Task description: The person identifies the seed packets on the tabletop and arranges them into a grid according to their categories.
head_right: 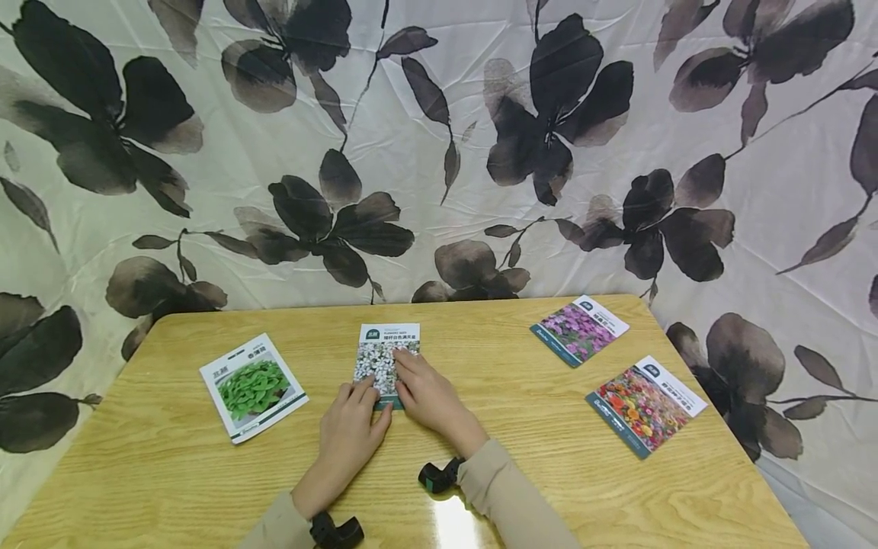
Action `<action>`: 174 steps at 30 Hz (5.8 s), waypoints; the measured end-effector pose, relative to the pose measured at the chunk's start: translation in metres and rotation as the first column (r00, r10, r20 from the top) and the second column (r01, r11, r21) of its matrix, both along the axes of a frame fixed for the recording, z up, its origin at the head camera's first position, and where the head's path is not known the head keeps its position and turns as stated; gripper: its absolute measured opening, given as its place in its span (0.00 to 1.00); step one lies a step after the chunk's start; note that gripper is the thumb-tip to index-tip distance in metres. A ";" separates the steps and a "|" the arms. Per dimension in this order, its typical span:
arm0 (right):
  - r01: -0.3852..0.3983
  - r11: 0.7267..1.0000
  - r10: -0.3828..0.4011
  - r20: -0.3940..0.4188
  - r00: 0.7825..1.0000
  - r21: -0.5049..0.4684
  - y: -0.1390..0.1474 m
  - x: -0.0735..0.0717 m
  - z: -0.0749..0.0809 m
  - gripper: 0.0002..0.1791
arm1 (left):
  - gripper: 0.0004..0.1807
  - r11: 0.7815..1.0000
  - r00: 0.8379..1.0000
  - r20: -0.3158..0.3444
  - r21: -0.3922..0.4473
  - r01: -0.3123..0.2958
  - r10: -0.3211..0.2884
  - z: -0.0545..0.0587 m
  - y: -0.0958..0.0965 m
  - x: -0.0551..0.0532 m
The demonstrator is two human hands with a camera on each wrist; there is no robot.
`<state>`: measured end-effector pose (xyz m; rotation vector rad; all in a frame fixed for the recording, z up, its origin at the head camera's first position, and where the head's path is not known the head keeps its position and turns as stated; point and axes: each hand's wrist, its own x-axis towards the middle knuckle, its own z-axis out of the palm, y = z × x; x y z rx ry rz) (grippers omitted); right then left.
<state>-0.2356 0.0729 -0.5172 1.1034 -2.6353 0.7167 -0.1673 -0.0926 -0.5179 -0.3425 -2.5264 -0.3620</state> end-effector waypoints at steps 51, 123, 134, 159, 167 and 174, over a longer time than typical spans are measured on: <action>-0.062 0.979 0.044 -0.092 0.995 -0.195 -0.010 0.006 0.001 0.22 | 0.09 0.996 0.990 -0.134 0.067 0.058 -0.049 0.000 -0.013 0.001; -0.051 0.957 0.118 -0.222 0.968 0.287 -0.169 0.030 0.000 0.26 | 0.21 0.995 0.999 0.046 0.101 0.019 -0.024 -0.006 -0.192 0.007; -0.083 0.970 0.137 -0.236 0.962 0.227 -0.168 0.034 0.003 0.24 | 0.21 0.993 0.998 0.060 0.114 0.025 -0.032 -0.003 -0.187 0.010; -0.157 0.981 0.179 -0.231 0.956 0.110 -0.165 0.033 -0.002 0.24 | 0.21 0.994 0.999 0.039 0.106 0.033 -0.037 -0.001 -0.178 0.014; -0.159 0.984 0.172 -0.196 0.965 0.079 -0.160 0.039 0.001 0.23 | 0.20 0.996 0.997 0.079 0.091 0.017 -0.024 0.000 -0.175 0.019; -0.165 0.984 0.174 -0.185 0.967 0.061 -0.158 0.043 0.000 0.23 | 0.20 0.996 0.996 0.087 0.090 0.016 -0.024 -0.002 -0.173 0.022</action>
